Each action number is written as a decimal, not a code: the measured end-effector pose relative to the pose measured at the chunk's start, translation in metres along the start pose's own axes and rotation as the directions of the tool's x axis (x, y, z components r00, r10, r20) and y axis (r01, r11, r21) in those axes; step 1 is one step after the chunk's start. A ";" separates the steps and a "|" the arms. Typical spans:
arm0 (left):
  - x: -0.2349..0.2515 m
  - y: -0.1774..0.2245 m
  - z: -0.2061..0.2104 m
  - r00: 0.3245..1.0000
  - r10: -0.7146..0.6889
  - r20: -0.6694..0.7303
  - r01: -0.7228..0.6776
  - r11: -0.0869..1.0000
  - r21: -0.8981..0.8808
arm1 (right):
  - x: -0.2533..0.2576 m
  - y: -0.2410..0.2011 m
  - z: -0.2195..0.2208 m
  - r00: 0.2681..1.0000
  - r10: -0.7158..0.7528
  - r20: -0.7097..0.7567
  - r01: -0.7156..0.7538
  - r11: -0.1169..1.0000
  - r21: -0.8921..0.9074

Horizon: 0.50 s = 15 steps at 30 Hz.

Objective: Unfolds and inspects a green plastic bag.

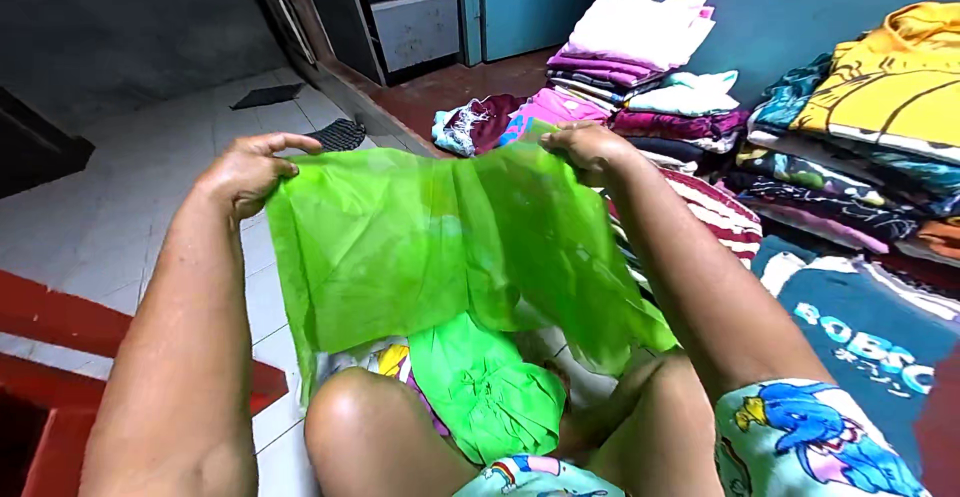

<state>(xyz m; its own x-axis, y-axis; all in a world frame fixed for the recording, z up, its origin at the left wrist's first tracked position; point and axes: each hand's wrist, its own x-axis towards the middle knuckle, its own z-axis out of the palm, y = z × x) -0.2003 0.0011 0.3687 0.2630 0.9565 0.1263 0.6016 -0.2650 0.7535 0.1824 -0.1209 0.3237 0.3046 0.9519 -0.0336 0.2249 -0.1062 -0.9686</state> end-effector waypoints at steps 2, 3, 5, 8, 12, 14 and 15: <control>0.001 0.017 0.007 0.999 0.045 0.020 -0.044 0.998 -0.038 | -0.001 -0.004 0.014 1.000 -0.006 0.022 0.003 0.994 0.110; 0.001 0.025 0.012 0.997 0.077 0.013 -0.076 0.995 -0.059 | -0.002 -0.006 0.021 0.999 -0.013 0.053 0.003 0.983 0.183; -0.005 0.039 0.024 0.985 0.172 0.014 -0.170 0.982 -0.084 | -0.008 -0.013 0.037 0.992 -0.047 0.113 0.005 0.937 0.349; -0.021 0.053 0.045 0.899 0.425 0.108 -0.418 0.905 -0.078 | -0.022 -0.035 0.062 0.968 -0.132 0.213 0.002 0.855 0.519; -0.038 0.073 0.070 0.798 0.583 0.153 -0.603 0.773 0.195 | -0.034 -0.059 0.093 0.919 -0.298 0.258 0.083 0.786 0.613; -0.041 0.077 0.071 0.822 0.564 0.077 -0.561 0.781 0.274 | -0.035 -0.063 0.094 0.855 -0.394 0.337 0.148 0.808 0.570; -0.041 0.075 0.071 0.824 0.567 0.013 -0.543 0.783 0.302 | -0.035 -0.062 0.092 0.818 -0.441 0.370 0.200 0.820 0.535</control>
<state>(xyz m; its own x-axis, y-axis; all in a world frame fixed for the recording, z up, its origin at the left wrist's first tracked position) -0.1121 -0.0666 0.3744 0.5675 0.6363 0.5226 0.5562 -0.7643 0.3265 0.0726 -0.1212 0.3625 -0.1928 0.9315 0.3086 -0.2501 0.2574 -0.9334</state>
